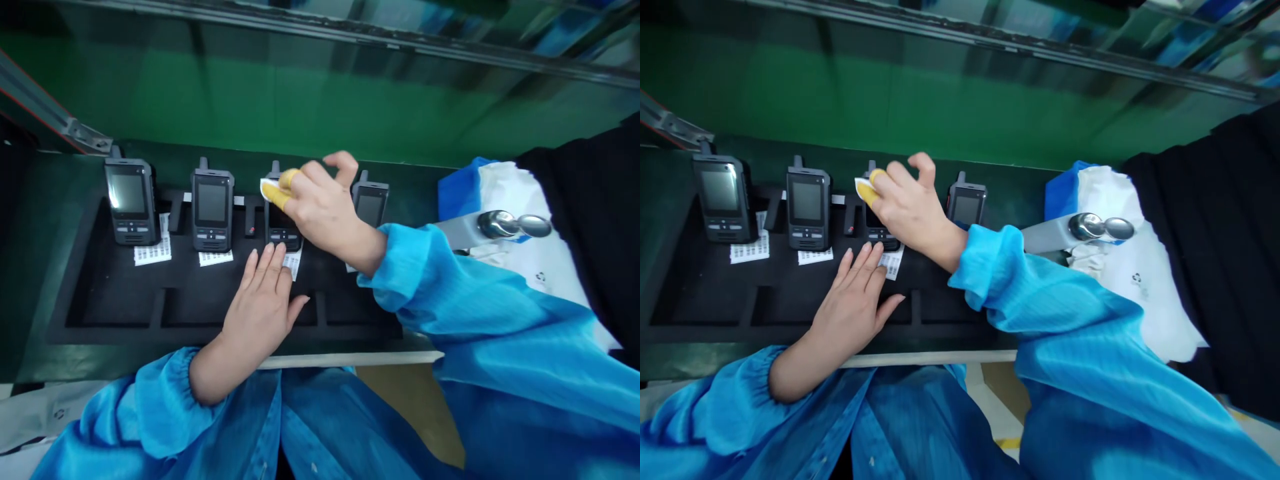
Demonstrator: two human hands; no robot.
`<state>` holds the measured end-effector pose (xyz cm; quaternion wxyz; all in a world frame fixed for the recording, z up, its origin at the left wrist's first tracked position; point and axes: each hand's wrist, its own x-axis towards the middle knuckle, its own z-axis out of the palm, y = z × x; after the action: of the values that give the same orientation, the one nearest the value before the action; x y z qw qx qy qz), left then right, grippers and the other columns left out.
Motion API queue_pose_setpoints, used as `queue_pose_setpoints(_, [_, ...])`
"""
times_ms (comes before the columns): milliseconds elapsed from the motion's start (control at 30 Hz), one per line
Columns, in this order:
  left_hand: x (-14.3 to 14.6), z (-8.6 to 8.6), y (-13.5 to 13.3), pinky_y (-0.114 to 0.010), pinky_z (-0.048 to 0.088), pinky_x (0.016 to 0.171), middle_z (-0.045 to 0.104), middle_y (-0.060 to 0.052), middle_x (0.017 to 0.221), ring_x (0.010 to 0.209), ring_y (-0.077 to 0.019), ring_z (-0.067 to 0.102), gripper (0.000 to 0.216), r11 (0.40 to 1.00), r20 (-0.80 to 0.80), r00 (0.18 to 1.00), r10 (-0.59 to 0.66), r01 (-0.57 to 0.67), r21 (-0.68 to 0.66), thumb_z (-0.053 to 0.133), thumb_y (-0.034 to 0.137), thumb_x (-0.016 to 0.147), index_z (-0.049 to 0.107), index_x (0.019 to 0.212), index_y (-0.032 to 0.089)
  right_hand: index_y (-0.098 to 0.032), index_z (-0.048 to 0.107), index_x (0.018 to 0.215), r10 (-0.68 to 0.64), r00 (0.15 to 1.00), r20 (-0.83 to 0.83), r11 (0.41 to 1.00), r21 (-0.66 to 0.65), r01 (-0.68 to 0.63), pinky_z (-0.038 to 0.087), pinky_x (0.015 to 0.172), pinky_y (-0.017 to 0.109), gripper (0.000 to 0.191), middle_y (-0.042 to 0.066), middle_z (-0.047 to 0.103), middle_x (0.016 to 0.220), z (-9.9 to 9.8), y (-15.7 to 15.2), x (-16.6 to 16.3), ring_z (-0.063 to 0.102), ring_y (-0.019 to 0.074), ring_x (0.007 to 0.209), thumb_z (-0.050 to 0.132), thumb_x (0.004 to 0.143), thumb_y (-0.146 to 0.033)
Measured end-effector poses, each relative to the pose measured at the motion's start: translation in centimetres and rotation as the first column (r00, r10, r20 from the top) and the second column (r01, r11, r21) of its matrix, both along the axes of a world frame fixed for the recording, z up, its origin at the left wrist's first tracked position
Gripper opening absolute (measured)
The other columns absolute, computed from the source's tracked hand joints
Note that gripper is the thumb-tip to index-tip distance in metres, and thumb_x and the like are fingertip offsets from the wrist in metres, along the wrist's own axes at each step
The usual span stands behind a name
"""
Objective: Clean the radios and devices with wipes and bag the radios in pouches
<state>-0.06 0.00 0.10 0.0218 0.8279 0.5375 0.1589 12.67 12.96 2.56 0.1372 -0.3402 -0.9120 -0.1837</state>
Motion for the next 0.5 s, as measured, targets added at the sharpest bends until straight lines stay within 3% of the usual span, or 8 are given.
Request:
queue_pose_setpoints(200, [0.0,0.0,0.1,-0.052,0.039,0.107,0.053,-0.023,0.135,0.128,-0.0353,0.047,0.042,0.999,-0.009,1.0,-0.012,0.012,0.036,0.044,0.037,0.093,0.061,0.11,0.003,-0.03,0.067,0.102,-0.101,0.981,-0.166,0.992,-0.088,0.087,0.021,0.089,0.045,0.037,0.001,0.063,0.092,-1.0,1.7,1.8,0.047,0.0182,0.094,0.031,0.099,-0.023])
queue_pose_setpoints(367, [0.0,-0.1,0.0,-0.053,0.036,0.108,0.052,-0.023,0.135,0.129,-0.0349,0.046,0.042,1.0,0.018,1.0,-0.002,0.002,0.024,0.045,0.037,0.092,0.06,0.111,0.003,-0.026,0.067,0.108,-0.021,0.988,-0.155,0.998,-0.056,0.012,0.016,0.086,0.04,0.034,0.0,0.065,0.09,-2.8,-2.5,3.4,0.045,0.015,0.086,0.037,0.096,-0.015])
queue_pose_setpoints(500, [-0.1,-0.1,0.1,-0.054,0.033,0.109,0.05,-0.024,0.137,0.13,-0.0346,0.045,0.043,1.0,0.016,1.0,-0.012,0.011,0.008,0.045,0.034,0.092,0.058,0.117,0.001,-0.02,0.07,0.09,0.086,0.991,-0.1,0.995,-0.05,-0.092,0.017,0.086,0.038,0.031,0.0,0.066,0.084,-2.7,-5.6,3.8,0.045,0.0139,0.081,0.041,0.093,-0.011])
